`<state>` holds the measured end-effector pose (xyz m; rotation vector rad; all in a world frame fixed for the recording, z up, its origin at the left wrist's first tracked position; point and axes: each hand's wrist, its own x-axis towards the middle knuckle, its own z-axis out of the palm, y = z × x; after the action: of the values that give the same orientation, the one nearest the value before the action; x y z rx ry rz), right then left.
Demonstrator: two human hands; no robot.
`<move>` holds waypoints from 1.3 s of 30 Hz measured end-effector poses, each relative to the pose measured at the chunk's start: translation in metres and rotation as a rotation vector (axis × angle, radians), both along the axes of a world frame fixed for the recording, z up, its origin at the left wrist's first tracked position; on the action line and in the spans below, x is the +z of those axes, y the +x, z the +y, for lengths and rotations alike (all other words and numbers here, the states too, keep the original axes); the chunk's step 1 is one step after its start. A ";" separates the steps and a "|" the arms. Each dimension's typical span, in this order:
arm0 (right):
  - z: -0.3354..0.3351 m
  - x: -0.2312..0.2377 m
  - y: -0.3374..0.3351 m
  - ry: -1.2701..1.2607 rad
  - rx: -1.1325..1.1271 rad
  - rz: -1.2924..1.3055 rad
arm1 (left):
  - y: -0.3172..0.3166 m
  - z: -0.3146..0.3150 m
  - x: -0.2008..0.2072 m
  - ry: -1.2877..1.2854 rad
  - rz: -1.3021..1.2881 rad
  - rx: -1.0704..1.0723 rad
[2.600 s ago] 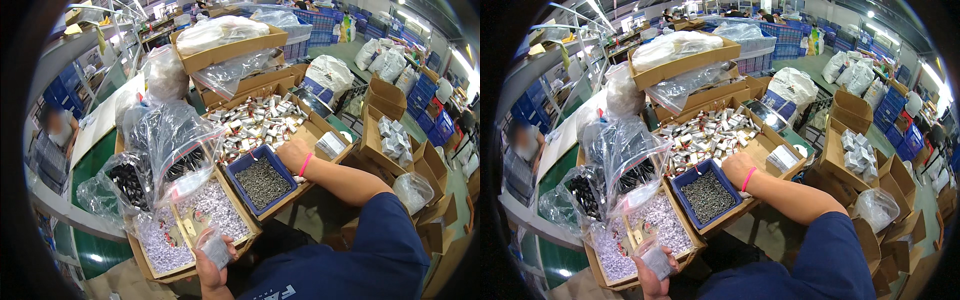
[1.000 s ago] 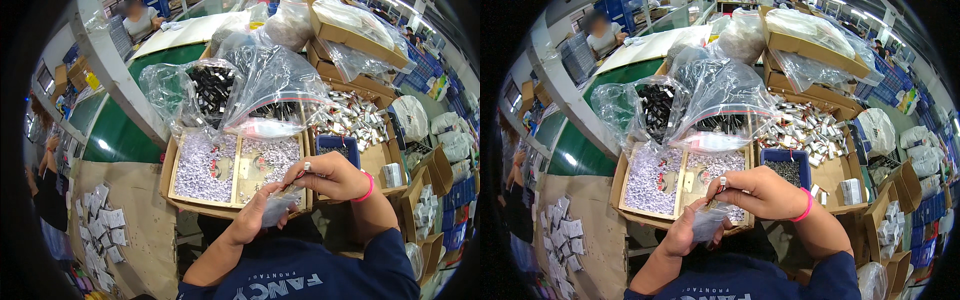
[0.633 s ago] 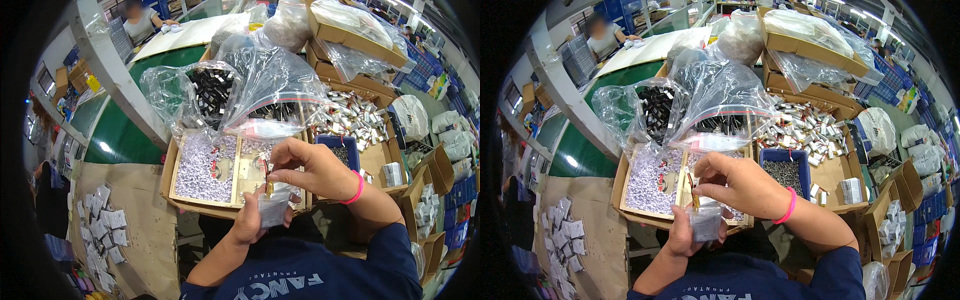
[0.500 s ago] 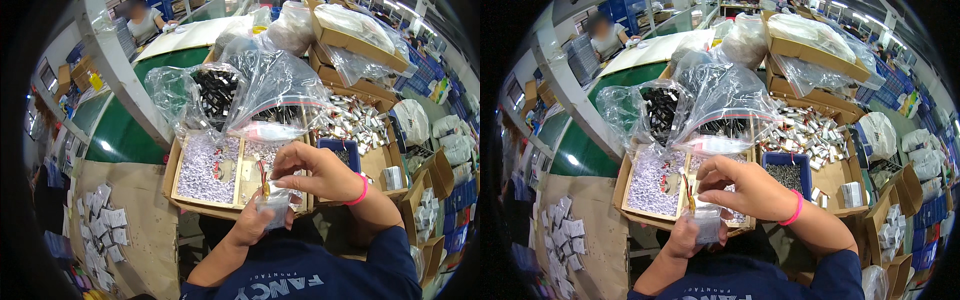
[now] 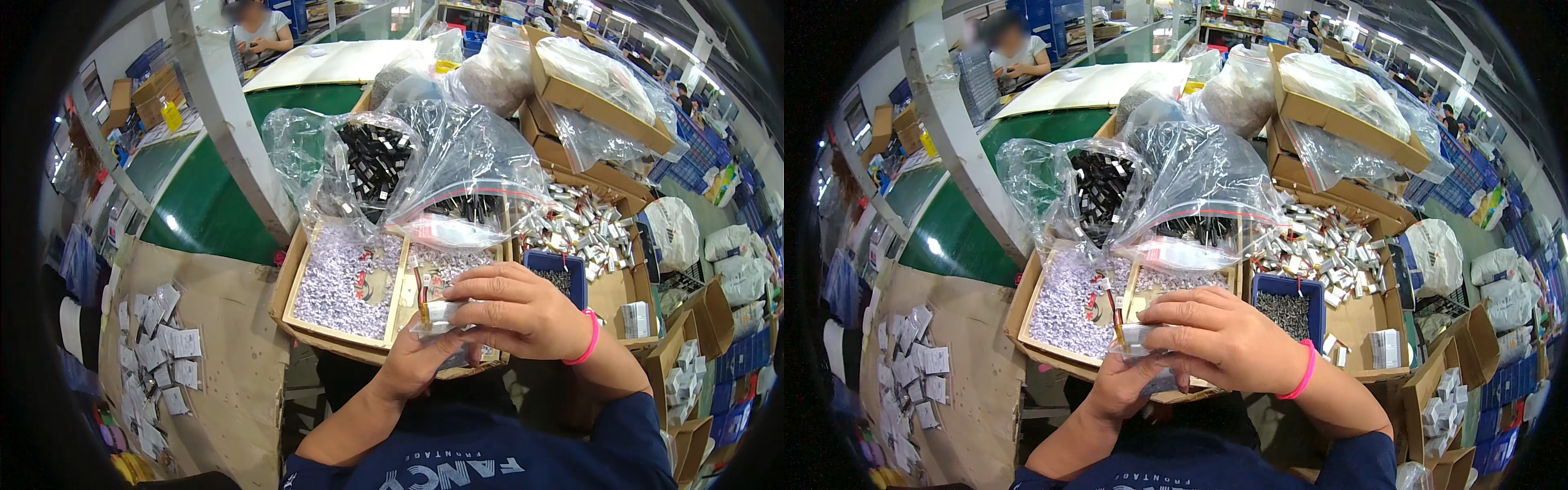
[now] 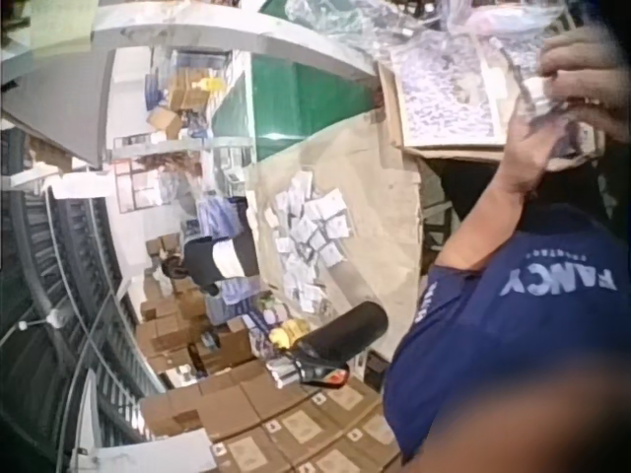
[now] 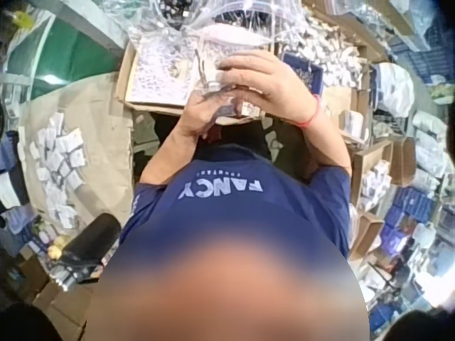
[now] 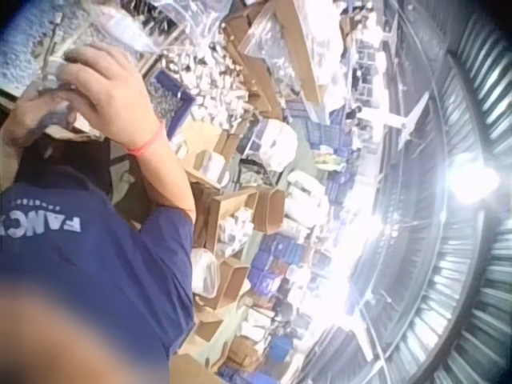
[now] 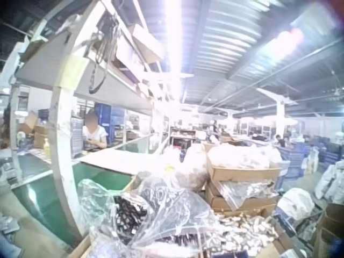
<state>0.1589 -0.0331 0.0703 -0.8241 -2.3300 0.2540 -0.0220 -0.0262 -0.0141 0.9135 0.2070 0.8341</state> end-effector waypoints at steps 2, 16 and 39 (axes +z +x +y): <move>0.001 0.000 -0.001 0.081 -0.003 -0.092 | 0.002 0.000 0.002 0.031 0.026 0.015; -0.004 0.020 -0.002 0.209 -0.056 -0.184 | 0.003 0.001 -0.002 0.009 0.029 -0.005; 0.043 0.034 -0.021 -0.122 0.178 -0.200 | -0.038 0.010 -0.016 -0.081 0.153 -0.097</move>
<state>0.1374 0.0101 0.1042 -0.7295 -2.6017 0.4105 -0.0597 -0.0159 -0.0304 0.9044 0.3245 0.6621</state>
